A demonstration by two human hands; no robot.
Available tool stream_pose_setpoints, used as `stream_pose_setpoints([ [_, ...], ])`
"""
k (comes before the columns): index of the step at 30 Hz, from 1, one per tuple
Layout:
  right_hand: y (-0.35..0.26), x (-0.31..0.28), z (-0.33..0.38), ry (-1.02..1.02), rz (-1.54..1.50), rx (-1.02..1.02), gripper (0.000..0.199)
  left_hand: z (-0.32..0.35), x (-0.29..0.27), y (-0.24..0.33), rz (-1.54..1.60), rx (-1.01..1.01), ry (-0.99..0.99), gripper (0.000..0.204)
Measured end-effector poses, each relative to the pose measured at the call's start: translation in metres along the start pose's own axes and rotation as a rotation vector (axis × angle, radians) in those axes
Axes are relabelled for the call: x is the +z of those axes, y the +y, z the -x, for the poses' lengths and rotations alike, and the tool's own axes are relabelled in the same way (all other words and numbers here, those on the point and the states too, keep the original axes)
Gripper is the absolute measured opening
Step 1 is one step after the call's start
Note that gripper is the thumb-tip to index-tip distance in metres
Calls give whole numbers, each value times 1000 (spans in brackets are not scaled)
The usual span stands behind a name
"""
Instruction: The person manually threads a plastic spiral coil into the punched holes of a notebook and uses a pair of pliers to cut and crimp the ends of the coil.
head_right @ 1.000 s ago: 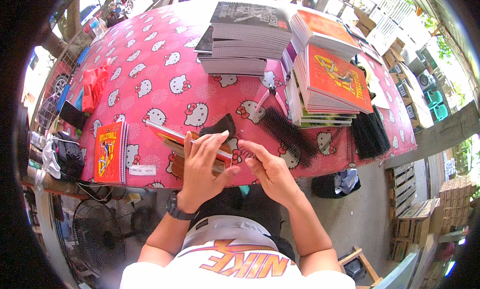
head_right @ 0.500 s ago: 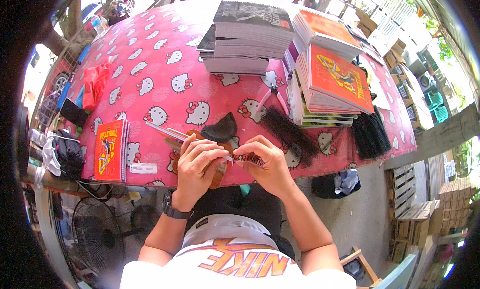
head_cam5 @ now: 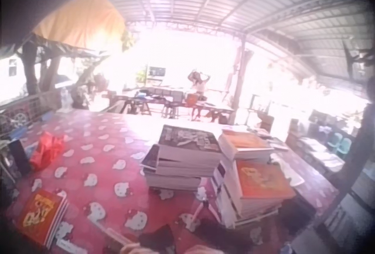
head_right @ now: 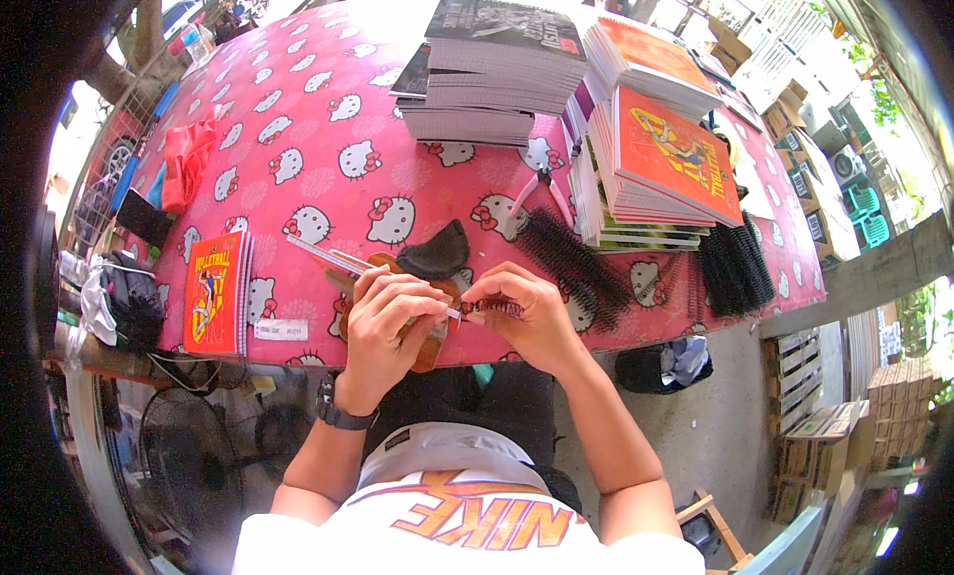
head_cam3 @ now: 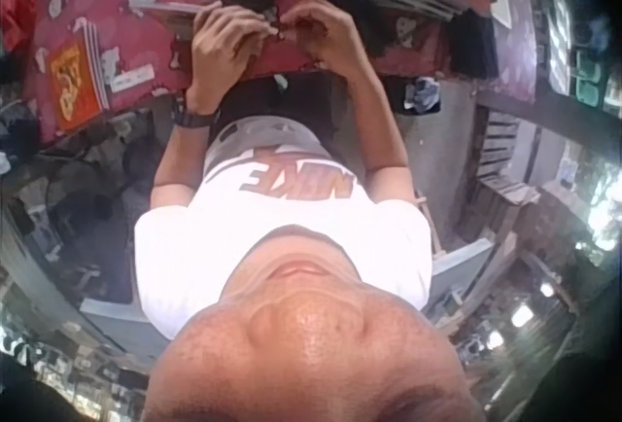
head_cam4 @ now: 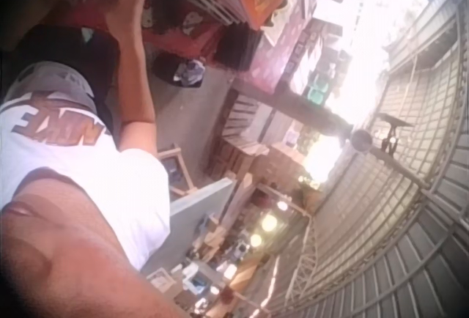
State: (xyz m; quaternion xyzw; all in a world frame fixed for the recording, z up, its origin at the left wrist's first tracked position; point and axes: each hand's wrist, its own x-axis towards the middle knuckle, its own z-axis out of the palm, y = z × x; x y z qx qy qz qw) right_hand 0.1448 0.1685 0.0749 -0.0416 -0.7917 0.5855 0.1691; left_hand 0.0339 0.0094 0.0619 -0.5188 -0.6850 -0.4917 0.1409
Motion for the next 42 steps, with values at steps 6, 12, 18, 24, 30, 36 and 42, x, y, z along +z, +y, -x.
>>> stream_pose_setpoints([
  [6,-12,-12,0,-104,122,-48,22,2,-3,1,-12,-7,2,12],
  [12,-14,-5,7,-85,206,-75,22,-1,-6,0,-11,-25,-22,12],
  [18,-10,1,11,0,317,-294,22,-6,-10,3,-24,-44,-98,12],
  [24,-15,7,10,-10,88,32,24,0,-11,-1,-47,8,-97,14],
  [30,-23,7,8,12,229,-96,23,10,-10,-2,-45,34,-81,14],
  [36,-20,11,10,-8,295,-119,25,21,-10,-2,-24,32,-70,14],
  [42,-24,8,8,-108,293,-185,24,21,-9,-3,-26,23,-43,15],
])
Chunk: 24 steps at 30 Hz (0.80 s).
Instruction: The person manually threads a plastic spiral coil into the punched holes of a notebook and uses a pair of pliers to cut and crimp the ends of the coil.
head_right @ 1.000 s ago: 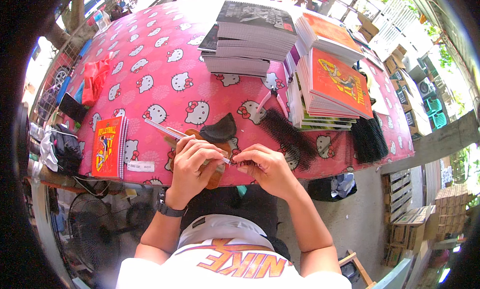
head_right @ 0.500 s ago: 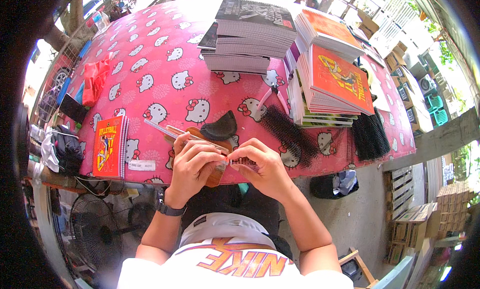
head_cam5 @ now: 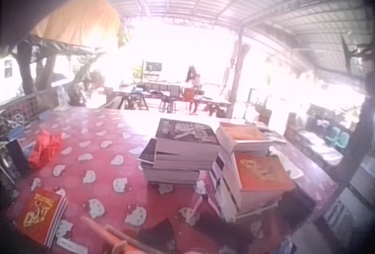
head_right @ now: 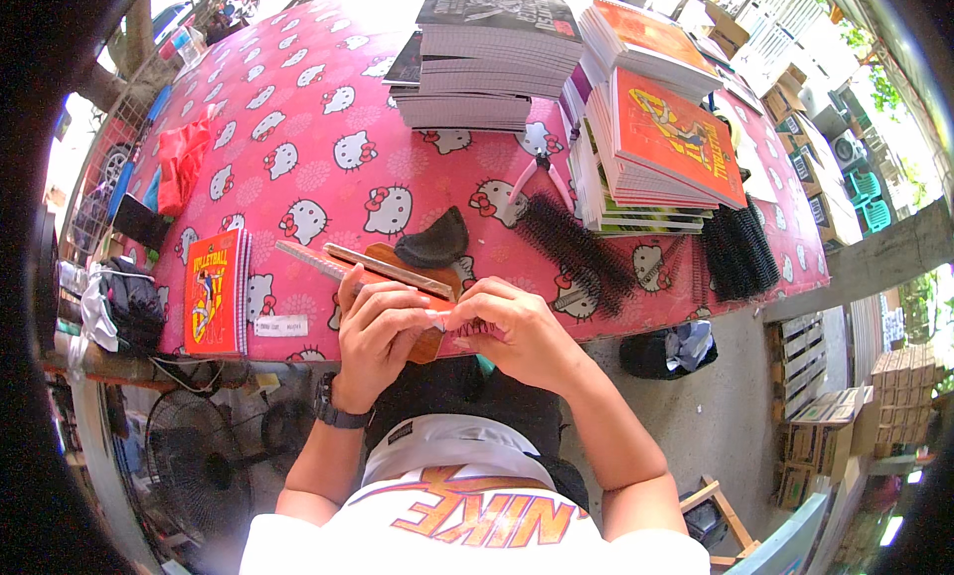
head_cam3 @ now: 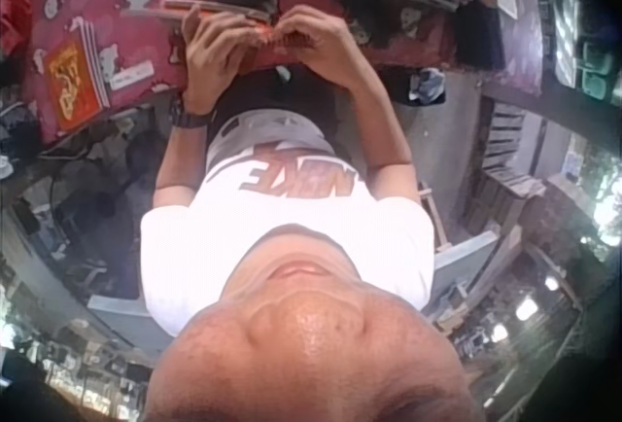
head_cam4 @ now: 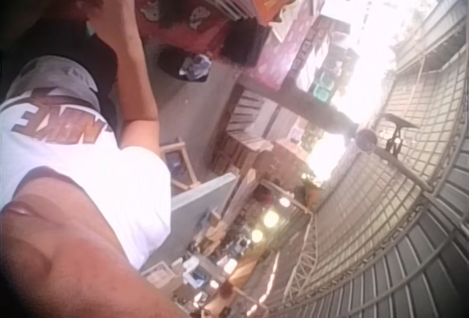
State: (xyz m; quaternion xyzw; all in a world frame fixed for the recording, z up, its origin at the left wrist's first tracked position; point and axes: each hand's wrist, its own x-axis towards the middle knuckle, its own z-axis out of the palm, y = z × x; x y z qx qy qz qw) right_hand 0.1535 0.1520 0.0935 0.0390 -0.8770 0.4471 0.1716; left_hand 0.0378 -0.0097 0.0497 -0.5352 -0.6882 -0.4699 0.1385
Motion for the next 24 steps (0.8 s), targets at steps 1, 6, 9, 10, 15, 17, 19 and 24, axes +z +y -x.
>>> stream_pose_setpoints([
  [1,-1,0,1,-13,-10,65,23,-1,1,0,-5,-10,8,16],
  [6,0,7,7,68,26,158,27,-25,-6,10,13,-35,-101,19],
  [9,22,10,10,140,-276,484,36,-23,-6,-1,33,19,-200,17],
  [10,47,16,15,88,45,369,38,-22,-7,-1,-4,1,-212,16],
  [15,94,24,32,-68,253,481,40,-28,-2,2,-88,38,-198,15],
  [17,112,16,30,2,382,482,38,-26,1,-2,-8,33,-164,15],
  [19,122,2,18,104,514,484,37,-28,1,-1,-16,30,-195,16],
  [24,127,28,-44,201,546,124,43,-28,2,-7,-111,82,-183,12],
])
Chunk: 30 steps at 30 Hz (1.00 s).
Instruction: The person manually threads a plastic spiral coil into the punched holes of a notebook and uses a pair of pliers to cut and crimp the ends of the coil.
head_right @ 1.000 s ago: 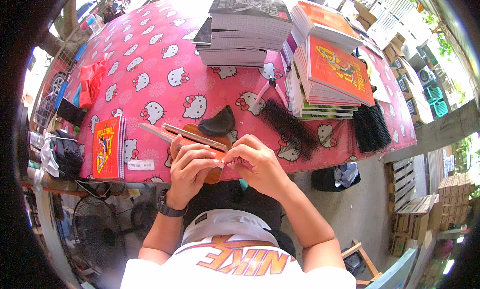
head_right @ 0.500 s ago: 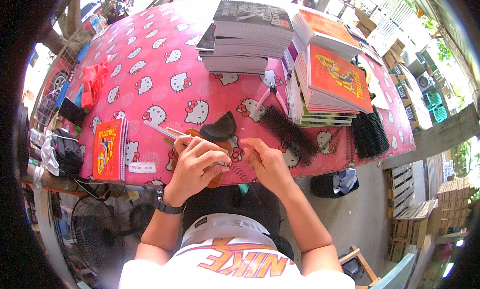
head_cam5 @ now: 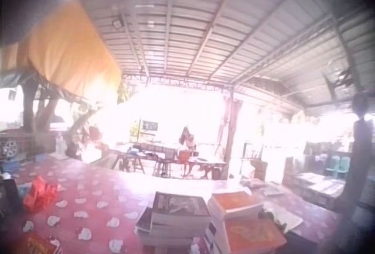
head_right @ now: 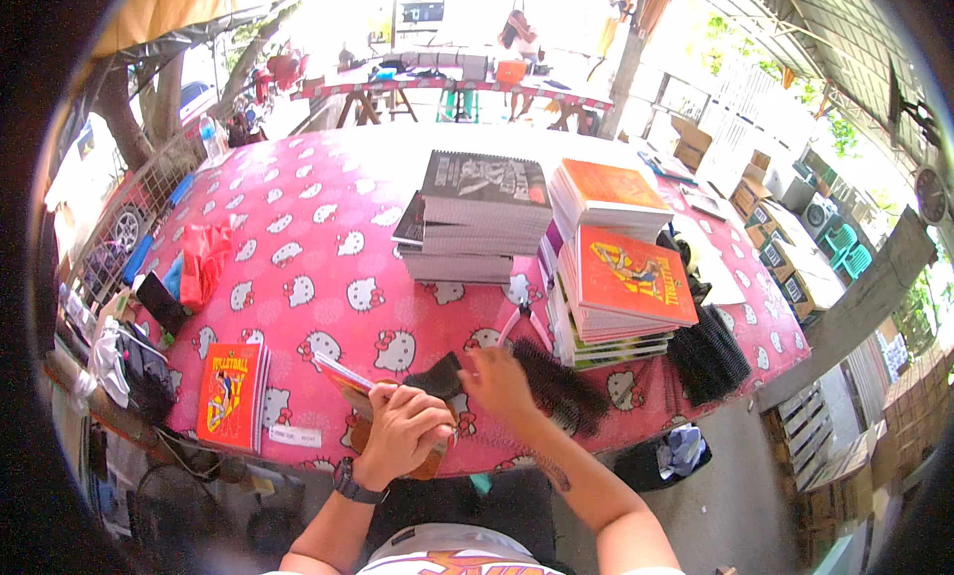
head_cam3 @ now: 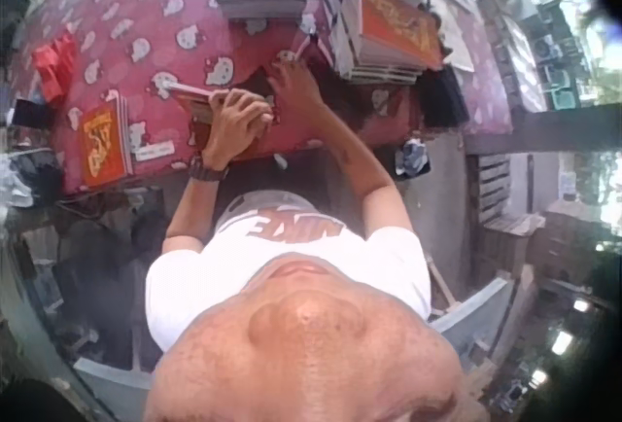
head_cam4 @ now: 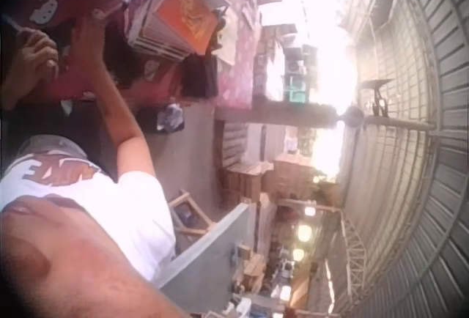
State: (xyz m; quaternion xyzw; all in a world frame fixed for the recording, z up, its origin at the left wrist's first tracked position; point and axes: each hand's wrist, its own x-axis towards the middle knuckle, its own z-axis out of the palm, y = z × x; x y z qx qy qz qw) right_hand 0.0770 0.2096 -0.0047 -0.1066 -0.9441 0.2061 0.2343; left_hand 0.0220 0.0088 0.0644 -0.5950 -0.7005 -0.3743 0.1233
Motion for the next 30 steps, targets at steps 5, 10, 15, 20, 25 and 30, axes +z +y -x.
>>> stream_pose_setpoints([
  [5,-16,67,-8,-60,405,-89,48,-1,3,0,35,19,85,8],
  [10,-3,60,-3,-125,190,-32,50,-6,-1,2,25,-46,57,7],
  [15,-12,11,22,-87,-266,32,62,-6,-5,4,285,-265,150,11],
  [20,-11,-11,58,-175,-860,227,59,-3,-20,-4,175,16,-93,22],
  [25,-17,-23,64,-215,-1359,274,65,-8,-16,9,141,-82,13,14],
  [30,-22,-31,62,-251,-1395,225,65,-5,-12,3,55,-31,-65,19],
])
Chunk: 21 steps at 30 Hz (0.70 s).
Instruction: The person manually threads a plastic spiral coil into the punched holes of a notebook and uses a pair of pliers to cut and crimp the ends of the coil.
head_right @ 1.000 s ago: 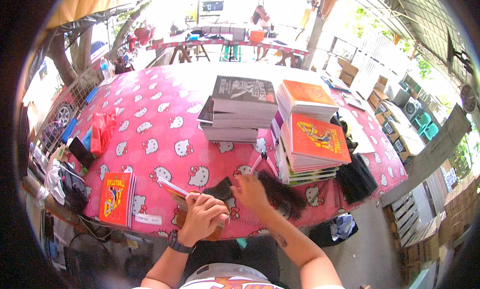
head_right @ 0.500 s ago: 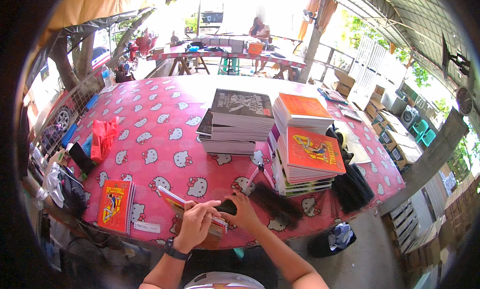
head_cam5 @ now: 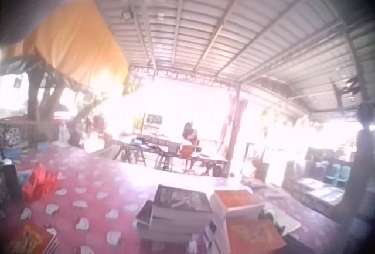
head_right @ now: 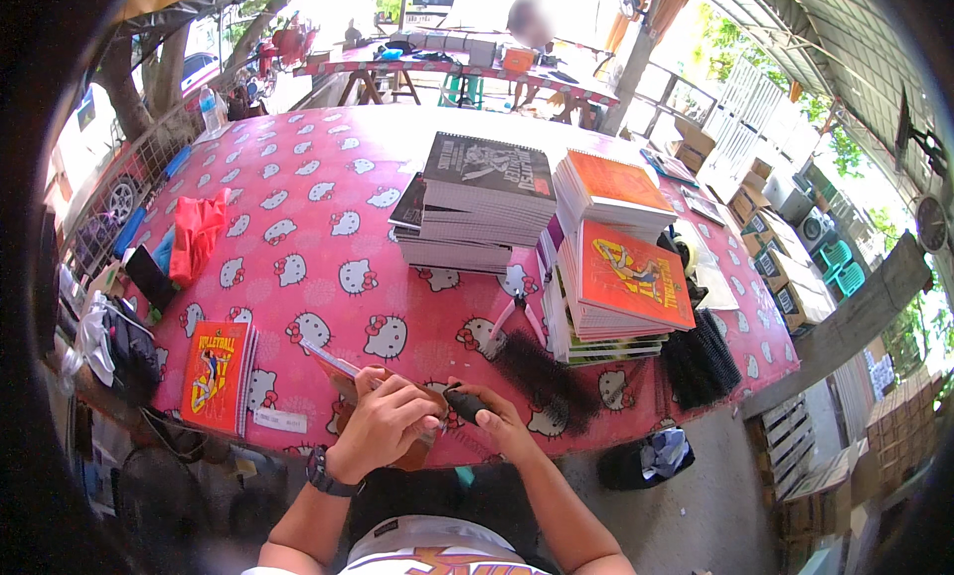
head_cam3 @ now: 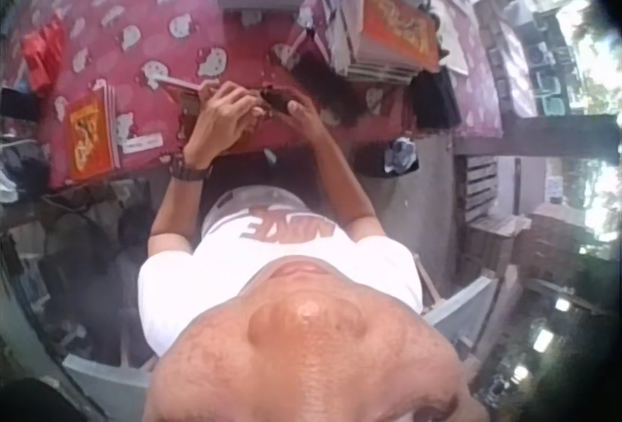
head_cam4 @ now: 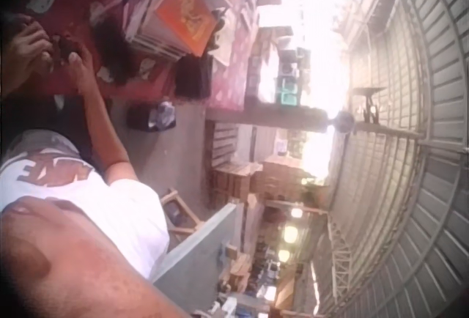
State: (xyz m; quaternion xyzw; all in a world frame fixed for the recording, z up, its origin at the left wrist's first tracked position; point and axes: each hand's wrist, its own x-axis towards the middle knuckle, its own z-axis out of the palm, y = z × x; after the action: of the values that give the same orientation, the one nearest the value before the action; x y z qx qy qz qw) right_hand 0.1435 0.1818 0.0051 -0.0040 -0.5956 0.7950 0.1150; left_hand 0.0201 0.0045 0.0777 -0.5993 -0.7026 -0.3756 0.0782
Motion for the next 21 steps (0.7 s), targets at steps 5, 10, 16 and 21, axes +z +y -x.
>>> stream_pose_setpoints([
  [5,0,-1,6,-32,-182,73,69,4,-1,-6,-26,-10,-50,25],
  [10,22,-8,22,55,-388,51,72,-5,3,1,54,-21,90,20],
  [16,11,-4,1,95,-309,43,67,6,-2,-10,-97,-115,205,15],
  [21,-72,27,-14,-237,301,-128,58,11,5,-13,-21,-97,157,19],
])
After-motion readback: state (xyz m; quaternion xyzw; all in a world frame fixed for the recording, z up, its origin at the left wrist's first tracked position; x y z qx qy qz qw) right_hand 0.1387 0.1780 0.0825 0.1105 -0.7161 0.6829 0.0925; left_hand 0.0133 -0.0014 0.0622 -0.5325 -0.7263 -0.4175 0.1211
